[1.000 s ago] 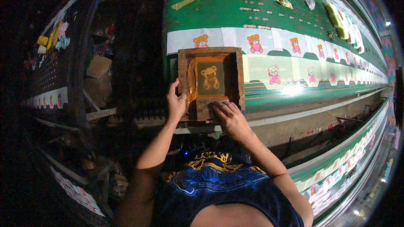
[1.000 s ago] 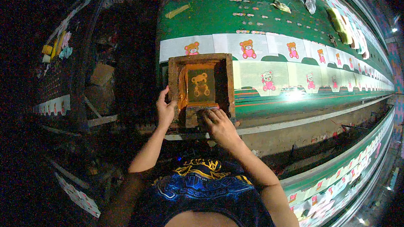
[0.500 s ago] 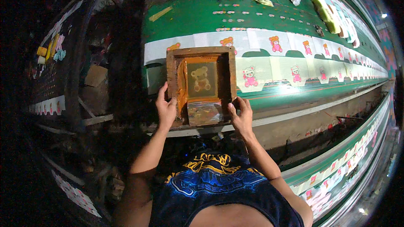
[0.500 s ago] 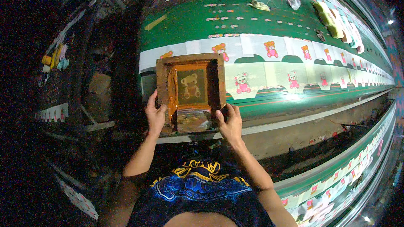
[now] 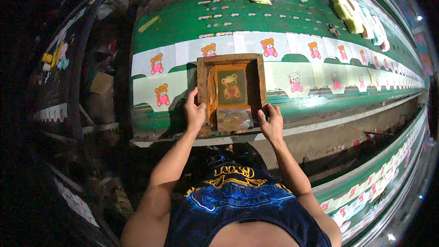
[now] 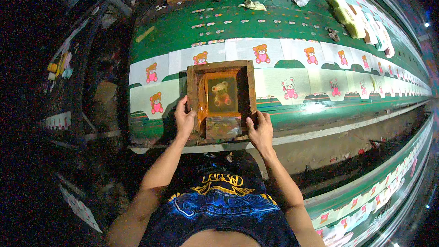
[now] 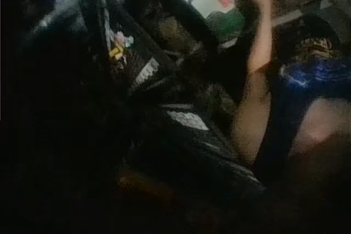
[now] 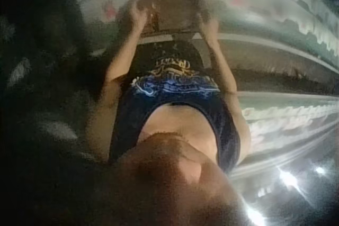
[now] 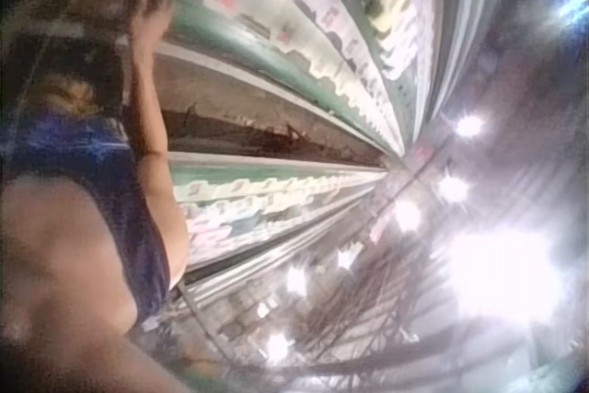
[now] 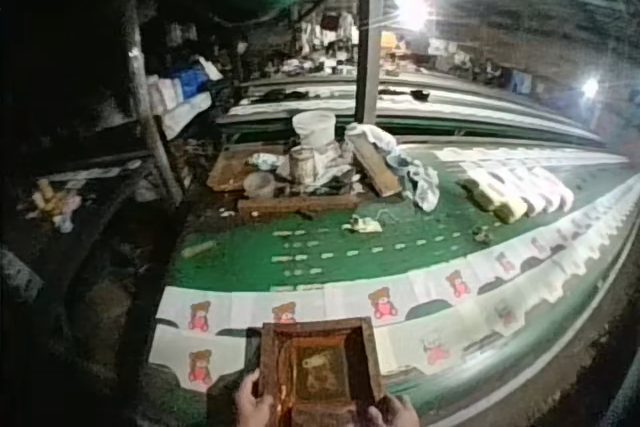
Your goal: The person uses a wooden block with a bear design to stamp a pattern onto a moving strip of white fabric on a conveyor belt. The person repeatedly dips the block into a tray and presses it onto the fabric as it advances.
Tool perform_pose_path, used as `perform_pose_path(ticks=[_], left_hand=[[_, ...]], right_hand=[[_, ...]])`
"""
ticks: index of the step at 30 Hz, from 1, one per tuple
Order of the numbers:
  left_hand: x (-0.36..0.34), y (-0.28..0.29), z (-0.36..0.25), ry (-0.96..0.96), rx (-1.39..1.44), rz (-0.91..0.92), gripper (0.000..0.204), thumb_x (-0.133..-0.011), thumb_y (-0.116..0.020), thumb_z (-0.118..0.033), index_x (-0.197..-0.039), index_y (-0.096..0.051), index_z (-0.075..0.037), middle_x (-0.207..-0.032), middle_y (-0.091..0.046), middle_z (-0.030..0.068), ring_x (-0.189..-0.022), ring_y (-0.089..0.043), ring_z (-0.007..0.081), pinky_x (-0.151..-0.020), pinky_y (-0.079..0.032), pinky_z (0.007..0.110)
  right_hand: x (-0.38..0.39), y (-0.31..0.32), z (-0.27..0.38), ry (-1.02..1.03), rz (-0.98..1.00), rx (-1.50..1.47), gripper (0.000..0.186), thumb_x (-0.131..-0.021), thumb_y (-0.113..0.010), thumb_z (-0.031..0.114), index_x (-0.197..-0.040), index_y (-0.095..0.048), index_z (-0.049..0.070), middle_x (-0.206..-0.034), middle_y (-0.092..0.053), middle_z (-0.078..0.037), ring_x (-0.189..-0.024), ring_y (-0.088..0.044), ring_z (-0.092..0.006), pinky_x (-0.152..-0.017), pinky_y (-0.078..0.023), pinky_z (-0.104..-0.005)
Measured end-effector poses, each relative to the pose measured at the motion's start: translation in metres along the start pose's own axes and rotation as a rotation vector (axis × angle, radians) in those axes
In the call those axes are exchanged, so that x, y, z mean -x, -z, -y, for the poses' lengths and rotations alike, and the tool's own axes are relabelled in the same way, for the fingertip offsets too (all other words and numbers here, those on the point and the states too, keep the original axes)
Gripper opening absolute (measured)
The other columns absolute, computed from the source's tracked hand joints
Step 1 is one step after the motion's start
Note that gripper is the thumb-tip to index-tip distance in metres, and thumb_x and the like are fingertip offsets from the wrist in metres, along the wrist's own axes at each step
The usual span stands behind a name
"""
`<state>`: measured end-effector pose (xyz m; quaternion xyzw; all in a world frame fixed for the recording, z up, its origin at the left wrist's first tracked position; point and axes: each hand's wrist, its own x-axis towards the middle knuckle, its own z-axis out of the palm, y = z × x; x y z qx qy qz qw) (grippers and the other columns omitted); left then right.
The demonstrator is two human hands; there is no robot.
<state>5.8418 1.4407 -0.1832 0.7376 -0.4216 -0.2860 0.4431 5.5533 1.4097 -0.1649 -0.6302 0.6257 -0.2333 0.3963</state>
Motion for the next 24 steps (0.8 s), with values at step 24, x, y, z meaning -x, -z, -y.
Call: perform_pose_path(ticks=[24], left_hand=[[-0.001,-0.002,-0.005,0.056,-0.061,0.047,0.061,-0.080,-0.054,0.014,-0.140,-0.048,0.005,-0.140,-0.056,0.0184,-0.128,-0.055,0.0242,-0.103,-0.046,0.032]], right_hand=[[0.003,-0.004,0.036,0.776,0.261,0.343,0.044,-0.078,-0.062,0.011,-0.121,-0.063,0.001,-0.117,-0.060,-0.016,-0.116,-0.055,-0.0343,-0.104,-0.043,-0.0453]])
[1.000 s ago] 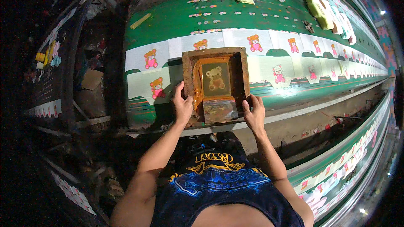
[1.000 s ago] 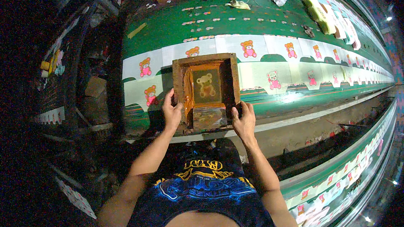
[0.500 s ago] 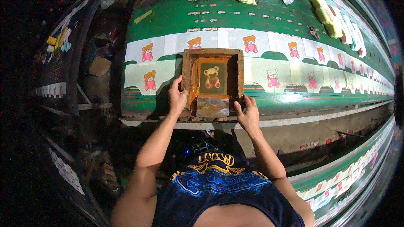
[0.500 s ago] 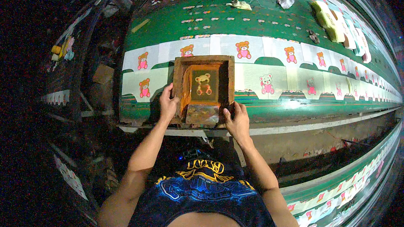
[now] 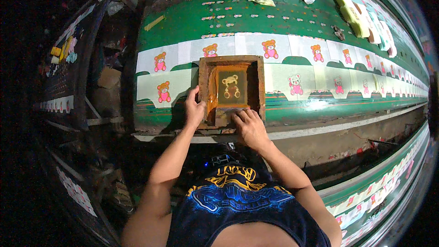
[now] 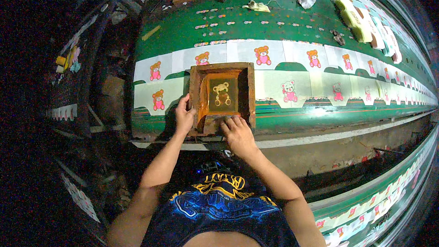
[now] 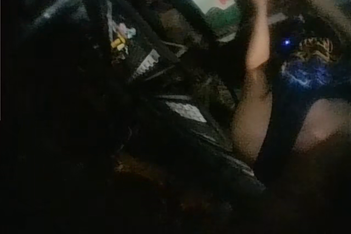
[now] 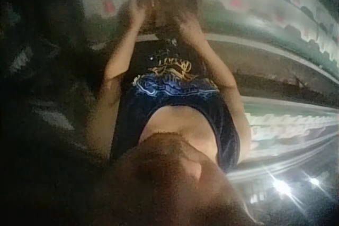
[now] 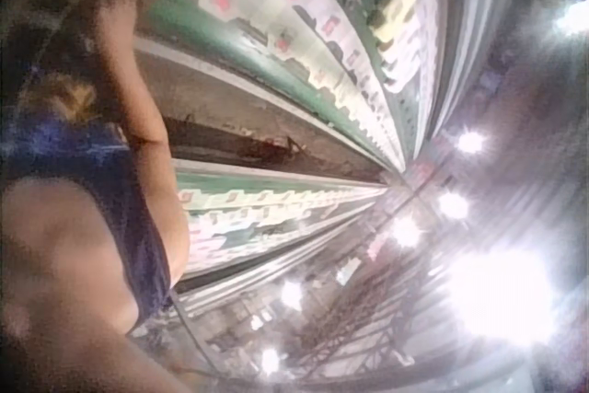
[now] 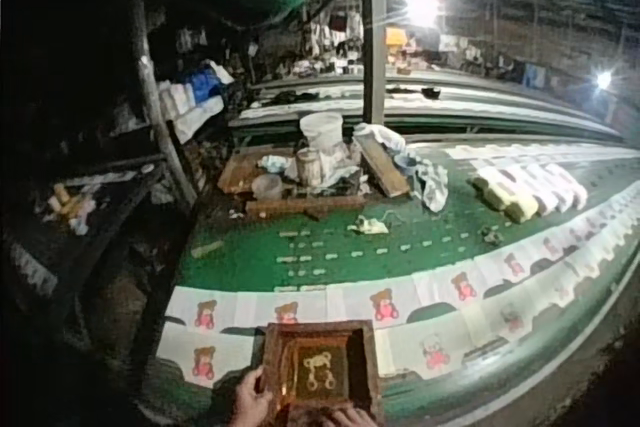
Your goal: The person uses a wooden block with a bear design to stamp a pattern onto a moving strip of white fabric on a conveyor belt. The person repeatedly dips the block into a tray and presses it onto the fabric as it advances.
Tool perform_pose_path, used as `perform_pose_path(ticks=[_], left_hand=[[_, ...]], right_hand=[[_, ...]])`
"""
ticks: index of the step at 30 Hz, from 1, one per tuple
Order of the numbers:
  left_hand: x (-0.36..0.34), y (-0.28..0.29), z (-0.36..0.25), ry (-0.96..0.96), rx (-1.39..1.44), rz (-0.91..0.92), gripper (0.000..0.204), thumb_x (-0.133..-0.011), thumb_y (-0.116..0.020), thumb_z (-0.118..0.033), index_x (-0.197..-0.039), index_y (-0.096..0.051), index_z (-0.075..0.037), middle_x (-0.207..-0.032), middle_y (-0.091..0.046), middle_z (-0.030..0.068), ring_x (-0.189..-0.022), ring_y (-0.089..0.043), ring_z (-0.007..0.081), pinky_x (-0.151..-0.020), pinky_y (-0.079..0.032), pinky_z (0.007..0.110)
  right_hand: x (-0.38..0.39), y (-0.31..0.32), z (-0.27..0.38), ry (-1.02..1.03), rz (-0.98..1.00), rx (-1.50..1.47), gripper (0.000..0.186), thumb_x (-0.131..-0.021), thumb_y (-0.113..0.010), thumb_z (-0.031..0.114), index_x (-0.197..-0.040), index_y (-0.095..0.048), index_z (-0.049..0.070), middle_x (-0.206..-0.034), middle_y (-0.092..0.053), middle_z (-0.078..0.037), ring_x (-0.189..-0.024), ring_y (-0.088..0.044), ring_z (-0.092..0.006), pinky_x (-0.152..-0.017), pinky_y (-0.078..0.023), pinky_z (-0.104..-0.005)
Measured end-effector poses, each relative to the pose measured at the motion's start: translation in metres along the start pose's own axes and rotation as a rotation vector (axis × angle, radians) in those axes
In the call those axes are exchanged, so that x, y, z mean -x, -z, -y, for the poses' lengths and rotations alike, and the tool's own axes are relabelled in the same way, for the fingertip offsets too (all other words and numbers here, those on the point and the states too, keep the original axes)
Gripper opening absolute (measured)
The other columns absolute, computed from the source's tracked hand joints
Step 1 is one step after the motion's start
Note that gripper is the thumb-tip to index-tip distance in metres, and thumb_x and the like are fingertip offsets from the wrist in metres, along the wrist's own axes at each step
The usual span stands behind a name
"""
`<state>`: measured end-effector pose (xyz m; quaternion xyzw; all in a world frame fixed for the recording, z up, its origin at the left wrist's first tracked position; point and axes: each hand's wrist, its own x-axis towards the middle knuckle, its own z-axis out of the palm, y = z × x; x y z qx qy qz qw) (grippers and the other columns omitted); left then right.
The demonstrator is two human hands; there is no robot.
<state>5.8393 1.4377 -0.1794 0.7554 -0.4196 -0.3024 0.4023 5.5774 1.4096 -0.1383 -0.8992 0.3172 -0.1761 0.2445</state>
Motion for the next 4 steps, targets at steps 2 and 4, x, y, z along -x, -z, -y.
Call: perform_pose_path(ticks=[2,4], left_hand=[[0.000,0.000,-0.011,0.036,-0.064,0.010,0.061,-0.081,-0.055,0.014,-0.141,-0.049,0.004,-0.141,-0.056,0.0178,-0.128,-0.055,0.0246,-0.104,-0.045,0.032],[-0.001,0.000,0.010,-0.017,-0.090,-0.004,0.061,-0.082,-0.055,0.012,-0.142,-0.049,0.002,-0.145,-0.053,0.0200,-0.130,-0.055,0.0271,-0.102,-0.046,0.030]], right_hand=[[-0.010,0.002,0.001,-0.040,-0.021,-0.021,0.043,-0.077,-0.063,0.012,-0.119,-0.064,0.000,-0.108,-0.063,-0.014,-0.113,-0.057,-0.0317,-0.103,-0.044,-0.0426],[-0.020,-0.005,-0.001,-0.115,0.088,-0.003,0.042,-0.080,-0.060,0.010,-0.121,-0.063,0.001,-0.118,-0.063,-0.015,-0.116,-0.056,-0.0316,-0.105,-0.042,-0.0434]])
